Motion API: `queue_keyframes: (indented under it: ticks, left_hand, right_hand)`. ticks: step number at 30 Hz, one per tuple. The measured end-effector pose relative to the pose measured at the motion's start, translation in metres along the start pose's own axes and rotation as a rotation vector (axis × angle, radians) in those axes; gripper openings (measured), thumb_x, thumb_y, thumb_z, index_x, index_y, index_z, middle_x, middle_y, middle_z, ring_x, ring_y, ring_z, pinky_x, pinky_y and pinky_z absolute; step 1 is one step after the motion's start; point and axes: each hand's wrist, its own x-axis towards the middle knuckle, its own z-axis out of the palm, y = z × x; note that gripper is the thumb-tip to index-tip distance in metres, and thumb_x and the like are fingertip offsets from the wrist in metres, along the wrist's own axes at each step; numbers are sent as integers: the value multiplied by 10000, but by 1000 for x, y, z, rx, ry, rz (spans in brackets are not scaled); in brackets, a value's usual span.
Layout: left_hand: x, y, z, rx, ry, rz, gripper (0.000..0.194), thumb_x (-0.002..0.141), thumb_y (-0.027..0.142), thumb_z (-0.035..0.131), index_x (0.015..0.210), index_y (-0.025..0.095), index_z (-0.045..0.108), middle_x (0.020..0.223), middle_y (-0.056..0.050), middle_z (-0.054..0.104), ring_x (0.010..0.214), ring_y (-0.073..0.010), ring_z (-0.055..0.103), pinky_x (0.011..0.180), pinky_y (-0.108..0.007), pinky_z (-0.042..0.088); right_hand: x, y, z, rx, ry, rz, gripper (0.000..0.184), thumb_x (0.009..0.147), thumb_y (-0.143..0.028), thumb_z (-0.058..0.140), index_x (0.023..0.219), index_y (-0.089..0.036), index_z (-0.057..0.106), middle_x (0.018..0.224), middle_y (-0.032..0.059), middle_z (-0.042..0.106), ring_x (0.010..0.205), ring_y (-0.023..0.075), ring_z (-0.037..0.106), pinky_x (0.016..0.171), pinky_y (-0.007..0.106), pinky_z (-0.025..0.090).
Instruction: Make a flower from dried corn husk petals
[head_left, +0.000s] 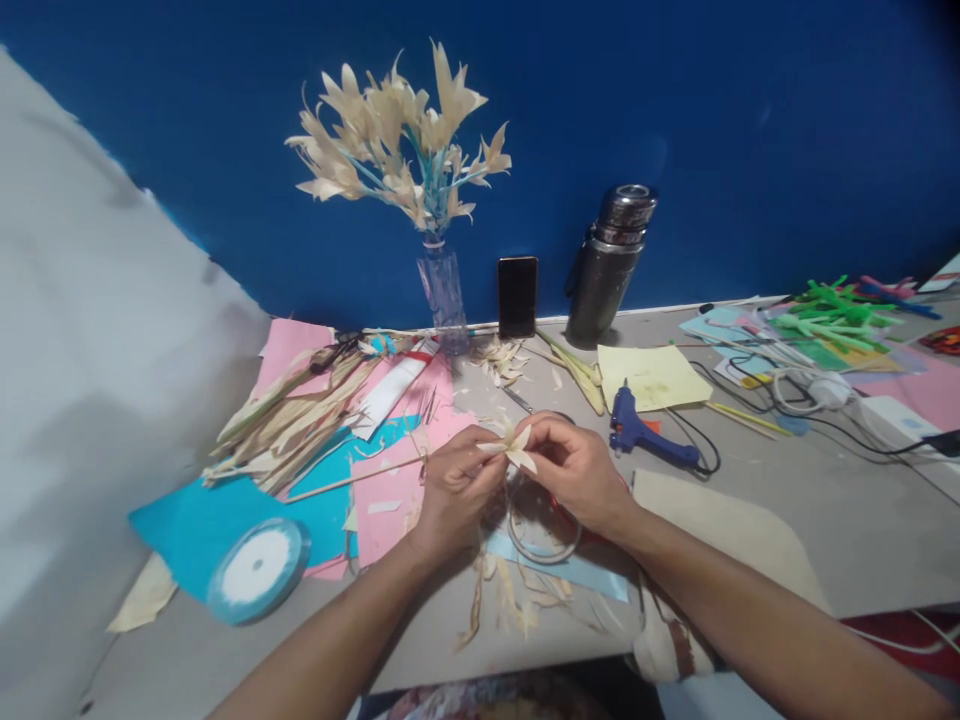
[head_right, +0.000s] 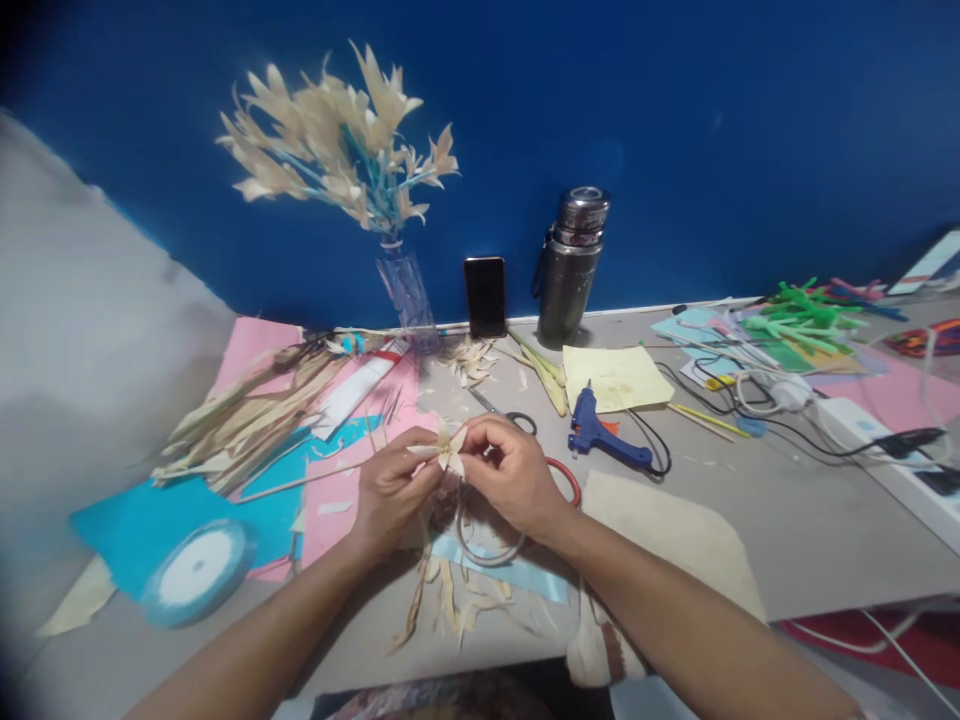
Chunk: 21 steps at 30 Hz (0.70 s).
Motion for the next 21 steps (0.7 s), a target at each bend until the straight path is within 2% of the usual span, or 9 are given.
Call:
queue_keyframes:
  ticks: [7,11,14,18,21]
  left_hand:
    - [2,0,-3,-77,-26,-60,196,831,120,610,701,183,742,738,-41,685,669,-145,638,586,-240,485]
    - [2,-2,-3,-43,18,-35,189,838,120,604,701,176,722,744,-37,677,673,-138,634,582,-228,479]
    - [4,-3,-3,57,92,36,177,861,134,601,735,178,716,738,-33,667,685,-134,626,605,-229,479]
    - [5,-7,-5,168,173,124,138,870,126,607,812,176,722,733,-26,648,657,-117,591,587,-221,455]
    - [5,-8,-6,158,183,142,135,863,106,612,816,171,721,762,-34,665,681,-118,600,619,-226,464]
  right_hand:
    - [0,-1,1,-14,0,42,45,808,-174,666,796,-192,626,856,26,637,756,152,578,687,272,464]
    - [-1,-4,1,-68,44,36,57,804,-174,663,790,-196,611,875,34,645,763,156,584,668,271,456]
    - [-3,-5,0,-159,90,-33,63,822,-151,632,799,-202,603,916,48,647,785,161,597,652,271,459]
    - [-7,-8,1,-254,110,-200,139,809,-92,595,883,-210,587,1024,71,618,782,155,589,609,262,467]
    - [-9,-9,1,-271,113,-220,184,800,-79,595,927,-211,577,1056,71,596,736,137,568,554,242,459]
